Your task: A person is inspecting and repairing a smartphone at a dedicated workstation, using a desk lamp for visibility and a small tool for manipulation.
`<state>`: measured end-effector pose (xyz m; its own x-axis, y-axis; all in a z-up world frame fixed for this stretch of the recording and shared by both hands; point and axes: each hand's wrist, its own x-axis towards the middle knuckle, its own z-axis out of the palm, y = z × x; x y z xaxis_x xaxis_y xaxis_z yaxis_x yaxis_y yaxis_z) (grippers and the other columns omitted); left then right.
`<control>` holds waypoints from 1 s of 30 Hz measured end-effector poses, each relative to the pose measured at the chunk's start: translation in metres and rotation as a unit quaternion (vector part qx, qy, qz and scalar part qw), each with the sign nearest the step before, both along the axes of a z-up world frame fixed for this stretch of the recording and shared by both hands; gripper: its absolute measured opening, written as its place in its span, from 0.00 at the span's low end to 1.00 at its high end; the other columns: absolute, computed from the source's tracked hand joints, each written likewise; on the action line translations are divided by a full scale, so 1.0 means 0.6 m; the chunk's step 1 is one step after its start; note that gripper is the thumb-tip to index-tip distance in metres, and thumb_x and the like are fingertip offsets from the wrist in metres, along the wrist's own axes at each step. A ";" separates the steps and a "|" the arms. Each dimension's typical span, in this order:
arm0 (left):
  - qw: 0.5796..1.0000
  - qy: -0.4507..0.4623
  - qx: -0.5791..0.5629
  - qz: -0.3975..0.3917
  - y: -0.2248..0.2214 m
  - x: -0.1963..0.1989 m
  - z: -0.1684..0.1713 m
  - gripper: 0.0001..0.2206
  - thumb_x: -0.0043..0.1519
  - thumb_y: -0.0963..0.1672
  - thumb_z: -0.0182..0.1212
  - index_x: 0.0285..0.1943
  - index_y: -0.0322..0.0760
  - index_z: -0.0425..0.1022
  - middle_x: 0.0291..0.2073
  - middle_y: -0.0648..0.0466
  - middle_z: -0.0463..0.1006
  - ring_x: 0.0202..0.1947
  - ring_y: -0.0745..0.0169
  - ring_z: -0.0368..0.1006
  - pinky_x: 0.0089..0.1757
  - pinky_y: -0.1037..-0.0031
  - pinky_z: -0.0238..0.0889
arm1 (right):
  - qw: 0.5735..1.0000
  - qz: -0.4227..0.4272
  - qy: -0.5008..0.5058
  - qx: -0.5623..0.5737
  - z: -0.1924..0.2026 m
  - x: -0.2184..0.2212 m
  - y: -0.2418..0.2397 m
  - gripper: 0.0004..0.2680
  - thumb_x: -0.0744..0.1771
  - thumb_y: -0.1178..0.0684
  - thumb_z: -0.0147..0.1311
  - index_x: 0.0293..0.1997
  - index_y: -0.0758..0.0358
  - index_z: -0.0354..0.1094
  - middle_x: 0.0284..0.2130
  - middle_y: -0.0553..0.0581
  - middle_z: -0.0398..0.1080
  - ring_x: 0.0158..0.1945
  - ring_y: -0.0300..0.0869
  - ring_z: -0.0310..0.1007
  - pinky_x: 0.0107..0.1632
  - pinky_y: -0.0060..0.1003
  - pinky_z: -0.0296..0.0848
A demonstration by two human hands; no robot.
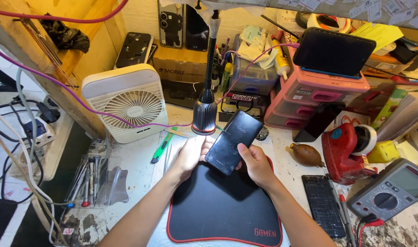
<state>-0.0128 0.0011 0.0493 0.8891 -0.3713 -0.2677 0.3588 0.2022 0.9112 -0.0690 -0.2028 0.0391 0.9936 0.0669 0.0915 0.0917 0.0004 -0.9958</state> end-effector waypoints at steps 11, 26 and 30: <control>0.994 -0.059 0.081 0.044 0.024 -0.009 -0.007 0.22 0.68 0.51 0.47 0.24 0.33 0.70 0.19 0.50 0.72 0.19 0.66 0.67 0.25 0.78 0.59 | 0.993 -0.018 0.074 -0.090 0.006 -0.013 0.016 0.21 0.71 0.47 0.46 0.15 0.68 0.65 0.12 0.61 0.68 0.19 0.44 0.70 0.30 0.36 0.67; 0.994 -0.058 -0.089 -0.013 0.017 -0.036 0.003 0.11 0.73 0.45 0.50 0.37 0.39 0.68 0.30 0.56 0.75 0.27 0.70 0.71 0.29 0.78 0.67 | 0.955 0.020 0.108 -0.274 -0.019 -0.017 0.043 0.21 0.67 0.42 0.51 0.12 0.66 0.69 0.11 0.57 0.72 0.19 0.41 0.70 0.32 0.35 0.67; 0.978 -0.007 -0.182 0.099 0.006 -0.022 -0.032 0.11 0.73 0.43 0.50 0.37 0.37 0.71 0.31 0.55 0.77 0.29 0.72 0.72 0.33 0.80 0.68 | 0.940 0.066 0.026 -0.334 -0.075 -0.023 0.025 0.22 0.68 0.42 0.58 0.18 0.55 0.46 0.19 0.43 0.48 0.24 0.35 0.46 0.27 0.37 0.49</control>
<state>-0.0261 0.0045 0.0300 0.9561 -0.2592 -0.1366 0.2670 0.5790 0.7703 -0.0830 -0.1877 -0.0060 0.9747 0.2146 -0.0623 0.0864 -0.6189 -0.7807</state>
